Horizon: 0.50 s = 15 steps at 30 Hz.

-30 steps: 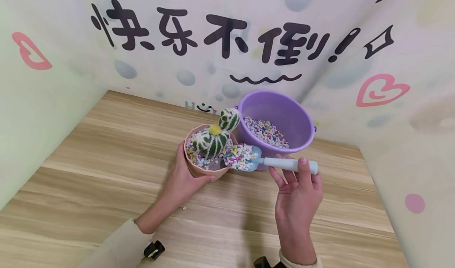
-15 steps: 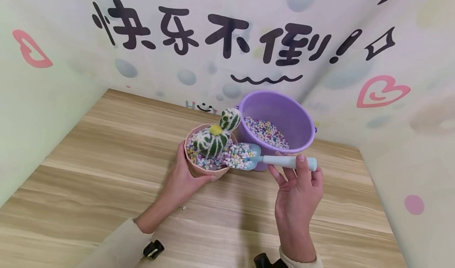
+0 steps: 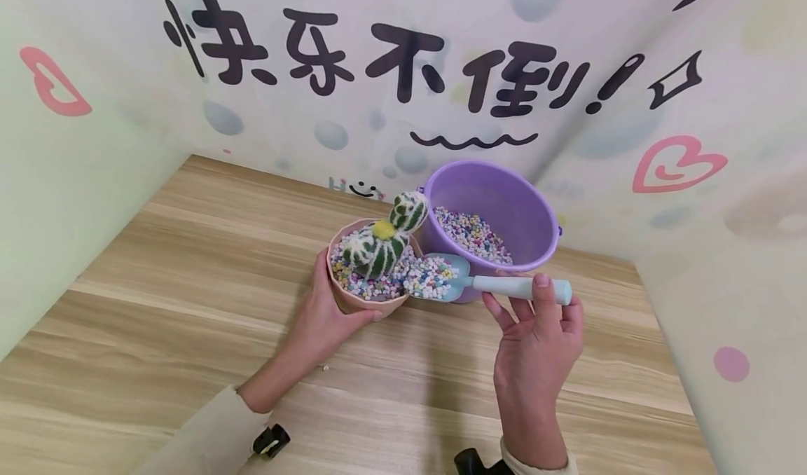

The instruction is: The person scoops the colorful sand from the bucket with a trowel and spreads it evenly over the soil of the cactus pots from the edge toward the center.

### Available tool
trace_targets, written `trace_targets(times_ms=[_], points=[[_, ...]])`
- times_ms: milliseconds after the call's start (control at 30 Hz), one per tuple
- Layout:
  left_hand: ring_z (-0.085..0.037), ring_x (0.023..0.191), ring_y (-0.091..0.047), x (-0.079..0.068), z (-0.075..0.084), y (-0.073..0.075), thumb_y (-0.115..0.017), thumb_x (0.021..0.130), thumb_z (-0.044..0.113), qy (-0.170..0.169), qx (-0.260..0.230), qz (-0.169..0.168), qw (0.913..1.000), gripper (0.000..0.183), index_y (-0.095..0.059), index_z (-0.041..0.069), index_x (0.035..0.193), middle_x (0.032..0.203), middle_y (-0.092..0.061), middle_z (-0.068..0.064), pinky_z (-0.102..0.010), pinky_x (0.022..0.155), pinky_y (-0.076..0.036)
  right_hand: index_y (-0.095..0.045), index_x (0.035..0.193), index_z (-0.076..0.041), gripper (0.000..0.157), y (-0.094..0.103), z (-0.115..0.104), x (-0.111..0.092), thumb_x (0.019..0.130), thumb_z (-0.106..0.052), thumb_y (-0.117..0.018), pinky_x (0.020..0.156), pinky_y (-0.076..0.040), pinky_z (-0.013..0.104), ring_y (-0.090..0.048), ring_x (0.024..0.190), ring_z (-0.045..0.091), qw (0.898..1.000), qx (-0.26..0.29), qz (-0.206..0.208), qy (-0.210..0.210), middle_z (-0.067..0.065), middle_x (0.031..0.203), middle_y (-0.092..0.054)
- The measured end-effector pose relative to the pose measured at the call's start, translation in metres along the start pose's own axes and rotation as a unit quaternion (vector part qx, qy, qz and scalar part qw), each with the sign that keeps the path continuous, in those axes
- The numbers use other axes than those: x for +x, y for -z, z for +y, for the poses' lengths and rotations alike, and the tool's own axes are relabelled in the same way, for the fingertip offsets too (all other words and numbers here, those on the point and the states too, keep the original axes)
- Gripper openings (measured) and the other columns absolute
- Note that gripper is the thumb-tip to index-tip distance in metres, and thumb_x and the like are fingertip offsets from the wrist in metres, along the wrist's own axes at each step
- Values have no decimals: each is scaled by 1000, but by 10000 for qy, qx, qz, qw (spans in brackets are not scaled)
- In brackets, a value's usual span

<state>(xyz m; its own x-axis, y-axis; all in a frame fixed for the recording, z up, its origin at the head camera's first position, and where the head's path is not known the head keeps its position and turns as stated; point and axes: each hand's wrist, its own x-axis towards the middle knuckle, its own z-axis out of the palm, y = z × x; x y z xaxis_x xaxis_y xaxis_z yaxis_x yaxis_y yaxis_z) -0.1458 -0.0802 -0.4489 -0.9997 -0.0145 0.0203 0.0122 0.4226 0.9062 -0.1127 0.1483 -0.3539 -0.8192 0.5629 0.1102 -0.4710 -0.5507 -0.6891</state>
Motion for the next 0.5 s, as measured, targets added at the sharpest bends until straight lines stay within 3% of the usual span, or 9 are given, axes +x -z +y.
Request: trace_targets(times_ms=[500], points=[[-36, 143, -27, -1, 3, -1, -91, 65, 33, 73, 13, 52, 10000, 129, -1, 17, 155, 157, -22, -18, -56, 113, -29, -50, 100, 4, 25, -5, -4, 2, 87, -2, -70, 58, -58, 48, -72, 76, 36, 9998, -77, -170, 33, 21, 81, -69]])
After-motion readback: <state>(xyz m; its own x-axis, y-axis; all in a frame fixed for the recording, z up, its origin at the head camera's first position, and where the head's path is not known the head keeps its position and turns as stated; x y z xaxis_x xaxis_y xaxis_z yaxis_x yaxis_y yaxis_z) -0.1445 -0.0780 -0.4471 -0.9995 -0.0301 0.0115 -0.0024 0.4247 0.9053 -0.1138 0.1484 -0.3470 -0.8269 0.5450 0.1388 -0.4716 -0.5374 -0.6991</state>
